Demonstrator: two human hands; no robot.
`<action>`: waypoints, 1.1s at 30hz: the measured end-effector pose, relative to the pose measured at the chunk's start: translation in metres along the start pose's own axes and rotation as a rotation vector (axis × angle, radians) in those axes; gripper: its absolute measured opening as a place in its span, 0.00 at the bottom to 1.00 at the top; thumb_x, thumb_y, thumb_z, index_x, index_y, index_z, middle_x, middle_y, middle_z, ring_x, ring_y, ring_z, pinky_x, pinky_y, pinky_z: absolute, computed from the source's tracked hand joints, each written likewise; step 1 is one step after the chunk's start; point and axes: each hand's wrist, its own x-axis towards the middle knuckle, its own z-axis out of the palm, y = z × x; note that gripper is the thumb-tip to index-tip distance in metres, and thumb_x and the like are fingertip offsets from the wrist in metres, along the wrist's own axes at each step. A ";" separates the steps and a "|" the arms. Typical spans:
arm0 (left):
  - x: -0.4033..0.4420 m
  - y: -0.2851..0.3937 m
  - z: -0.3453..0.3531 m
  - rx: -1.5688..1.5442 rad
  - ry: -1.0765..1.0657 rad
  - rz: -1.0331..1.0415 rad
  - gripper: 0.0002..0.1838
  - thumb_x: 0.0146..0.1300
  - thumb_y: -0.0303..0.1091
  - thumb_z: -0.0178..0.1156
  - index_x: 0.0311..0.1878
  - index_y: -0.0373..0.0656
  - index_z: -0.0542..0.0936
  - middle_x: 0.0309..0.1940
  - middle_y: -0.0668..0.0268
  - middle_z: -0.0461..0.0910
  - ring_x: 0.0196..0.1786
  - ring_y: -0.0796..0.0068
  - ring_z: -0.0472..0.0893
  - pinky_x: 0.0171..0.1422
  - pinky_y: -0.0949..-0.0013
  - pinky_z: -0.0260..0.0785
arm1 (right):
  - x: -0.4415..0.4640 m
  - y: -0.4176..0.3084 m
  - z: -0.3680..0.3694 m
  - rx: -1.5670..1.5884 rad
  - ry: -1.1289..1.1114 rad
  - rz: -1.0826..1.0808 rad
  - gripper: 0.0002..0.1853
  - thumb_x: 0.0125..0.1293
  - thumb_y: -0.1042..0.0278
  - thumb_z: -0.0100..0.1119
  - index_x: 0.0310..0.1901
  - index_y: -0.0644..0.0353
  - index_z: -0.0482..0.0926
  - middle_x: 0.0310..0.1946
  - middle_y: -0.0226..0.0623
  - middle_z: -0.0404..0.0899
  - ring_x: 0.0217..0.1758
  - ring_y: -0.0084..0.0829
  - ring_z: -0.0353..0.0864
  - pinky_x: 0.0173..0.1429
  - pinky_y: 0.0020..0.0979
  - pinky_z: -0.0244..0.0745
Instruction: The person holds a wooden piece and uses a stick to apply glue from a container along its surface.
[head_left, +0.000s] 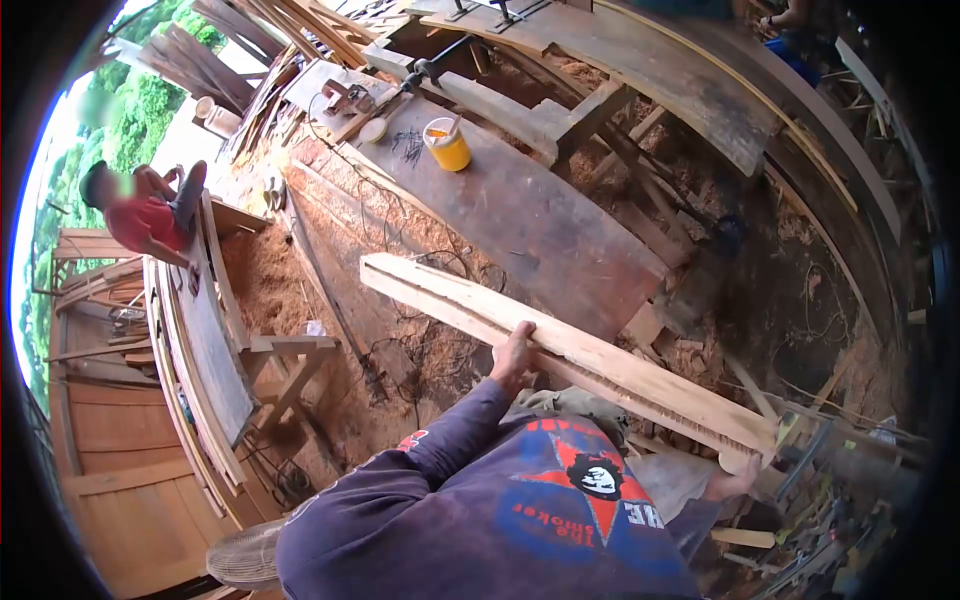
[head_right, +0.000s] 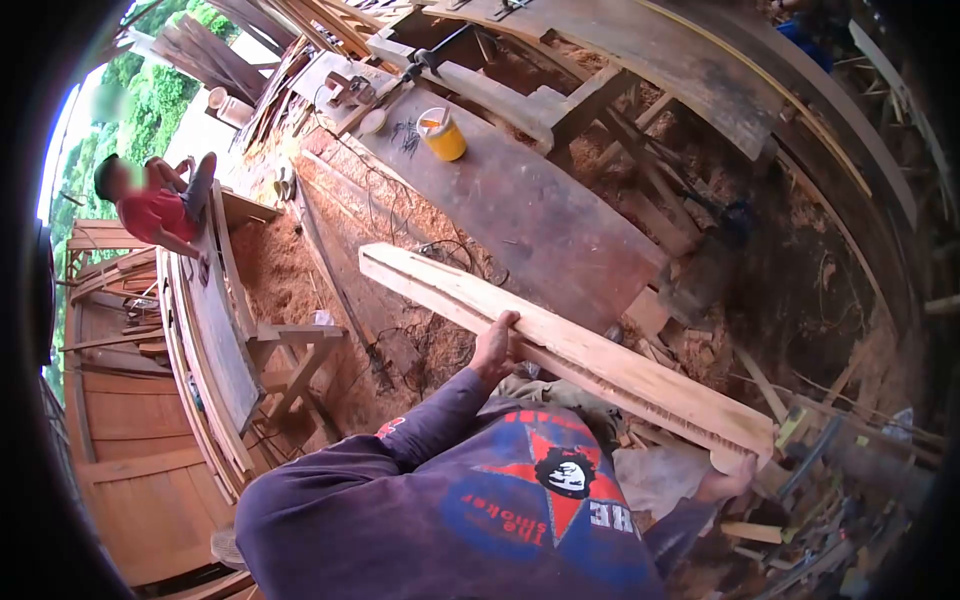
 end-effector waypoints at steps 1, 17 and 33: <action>0.004 0.003 0.013 0.104 0.101 0.004 0.28 0.63 0.44 0.70 0.58 0.32 0.77 0.47 0.55 0.81 0.43 0.60 0.83 0.48 0.49 0.79 | 0.008 0.008 -0.006 0.011 0.049 0.003 0.36 0.73 0.53 0.54 0.77 0.64 0.65 0.73 0.47 0.71 0.76 0.47 0.71 0.80 0.49 0.64; 0.126 0.025 0.217 0.191 0.453 0.092 0.31 0.56 0.41 0.77 0.52 0.21 0.81 0.45 0.49 0.86 0.42 0.57 0.88 0.45 0.49 0.84 | 0.245 0.149 0.042 -0.037 0.261 0.312 0.32 0.74 0.56 0.60 0.74 0.65 0.71 0.68 0.45 0.78 0.73 0.44 0.75 0.78 0.46 0.66; 0.106 0.141 0.139 0.652 -0.390 -0.410 0.25 0.75 0.46 0.67 0.63 0.36 0.78 0.51 0.51 0.85 0.48 0.55 0.90 0.49 0.52 0.87 | 0.307 0.124 0.096 -0.992 0.101 0.153 0.43 0.71 0.51 0.70 0.80 0.63 0.64 0.69 0.59 0.73 0.70 0.45 0.77 0.72 0.43 0.73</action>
